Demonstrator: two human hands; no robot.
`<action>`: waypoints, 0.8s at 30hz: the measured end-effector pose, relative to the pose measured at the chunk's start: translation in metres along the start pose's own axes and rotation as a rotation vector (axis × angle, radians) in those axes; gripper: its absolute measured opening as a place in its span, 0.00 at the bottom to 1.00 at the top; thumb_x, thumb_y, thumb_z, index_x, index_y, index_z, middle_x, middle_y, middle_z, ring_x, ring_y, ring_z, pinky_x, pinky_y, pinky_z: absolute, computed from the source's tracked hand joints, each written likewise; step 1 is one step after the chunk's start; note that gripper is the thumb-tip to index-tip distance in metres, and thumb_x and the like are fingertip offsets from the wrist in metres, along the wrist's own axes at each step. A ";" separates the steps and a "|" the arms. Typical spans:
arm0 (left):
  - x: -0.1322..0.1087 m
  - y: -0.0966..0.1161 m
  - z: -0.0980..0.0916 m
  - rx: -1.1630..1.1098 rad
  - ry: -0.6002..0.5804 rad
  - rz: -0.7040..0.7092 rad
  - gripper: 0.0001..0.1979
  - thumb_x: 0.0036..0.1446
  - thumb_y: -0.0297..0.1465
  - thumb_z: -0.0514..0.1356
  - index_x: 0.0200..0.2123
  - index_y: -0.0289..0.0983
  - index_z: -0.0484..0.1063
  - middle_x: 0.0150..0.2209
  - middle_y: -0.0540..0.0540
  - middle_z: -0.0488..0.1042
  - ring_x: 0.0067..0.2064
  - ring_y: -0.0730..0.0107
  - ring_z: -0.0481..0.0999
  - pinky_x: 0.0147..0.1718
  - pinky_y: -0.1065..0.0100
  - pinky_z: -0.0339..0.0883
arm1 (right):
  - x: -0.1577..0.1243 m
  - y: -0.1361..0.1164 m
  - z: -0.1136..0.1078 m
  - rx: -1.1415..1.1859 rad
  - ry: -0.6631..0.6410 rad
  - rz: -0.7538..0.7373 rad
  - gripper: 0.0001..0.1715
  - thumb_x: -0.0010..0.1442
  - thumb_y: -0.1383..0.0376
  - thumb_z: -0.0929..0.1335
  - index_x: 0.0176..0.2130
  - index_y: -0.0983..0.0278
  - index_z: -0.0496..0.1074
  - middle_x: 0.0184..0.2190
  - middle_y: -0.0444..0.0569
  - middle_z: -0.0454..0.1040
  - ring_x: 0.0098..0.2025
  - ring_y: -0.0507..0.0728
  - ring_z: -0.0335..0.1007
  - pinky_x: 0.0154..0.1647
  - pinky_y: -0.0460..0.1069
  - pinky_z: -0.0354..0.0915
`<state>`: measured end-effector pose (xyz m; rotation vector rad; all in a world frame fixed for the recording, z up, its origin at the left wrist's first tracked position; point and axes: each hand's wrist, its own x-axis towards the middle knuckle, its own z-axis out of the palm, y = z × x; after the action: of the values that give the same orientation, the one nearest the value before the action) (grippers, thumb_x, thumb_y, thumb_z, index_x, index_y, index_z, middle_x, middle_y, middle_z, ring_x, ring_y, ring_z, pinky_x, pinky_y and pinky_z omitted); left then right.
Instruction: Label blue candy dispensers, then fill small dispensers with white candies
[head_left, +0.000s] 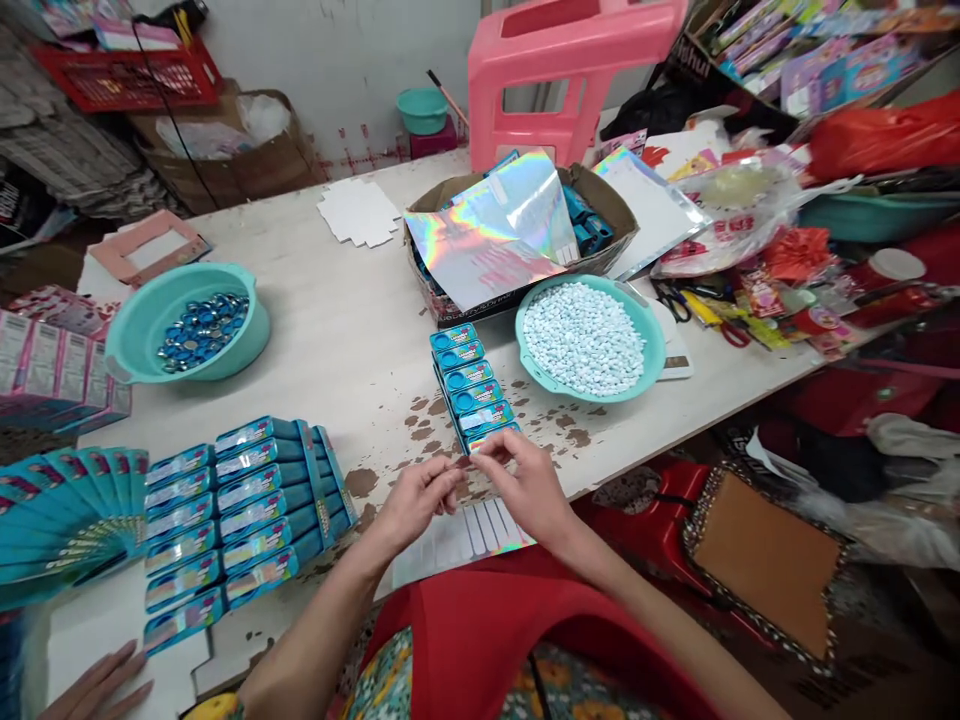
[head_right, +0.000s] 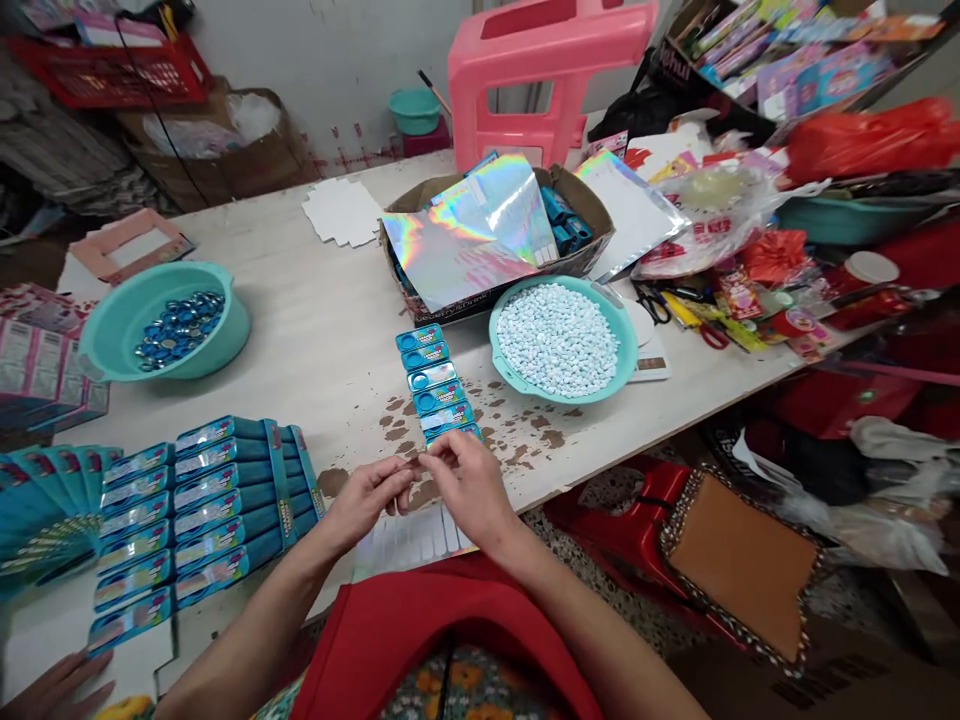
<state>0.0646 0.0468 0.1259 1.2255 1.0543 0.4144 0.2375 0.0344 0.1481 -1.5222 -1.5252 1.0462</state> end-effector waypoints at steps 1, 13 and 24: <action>0.007 0.004 -0.001 0.001 0.015 -0.009 0.17 0.58 0.43 0.52 0.29 0.35 0.69 0.21 0.50 0.67 0.24 0.74 0.66 0.25 0.72 0.61 | 0.007 0.005 0.000 -0.050 0.058 -0.015 0.06 0.59 0.63 0.65 0.30 0.61 0.68 0.29 0.45 0.70 0.34 0.55 0.65 0.37 0.49 0.62; 0.065 0.021 -0.031 -0.109 0.118 -0.010 0.14 0.57 0.38 0.52 0.44 0.37 0.59 0.13 0.59 0.61 0.14 0.79 0.57 0.14 0.78 0.51 | 0.076 0.043 0.007 -0.209 0.277 0.010 0.04 0.51 0.63 0.70 0.27 0.61 0.73 0.43 0.50 0.64 0.48 0.60 0.59 0.52 0.57 0.57; 0.097 -0.015 -0.016 -0.399 0.191 -0.032 0.13 0.54 0.37 0.53 0.39 0.38 0.55 0.15 0.59 0.62 0.13 0.80 0.57 0.13 0.78 0.47 | 0.085 0.054 0.012 -0.125 0.344 0.070 0.06 0.48 0.68 0.67 0.31 0.64 0.67 0.41 0.51 0.63 0.42 0.57 0.63 0.47 0.54 0.61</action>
<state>0.0954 0.1237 0.0719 0.8240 1.0882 0.6914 0.2456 0.1173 0.0903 -1.7495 -1.3230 0.6907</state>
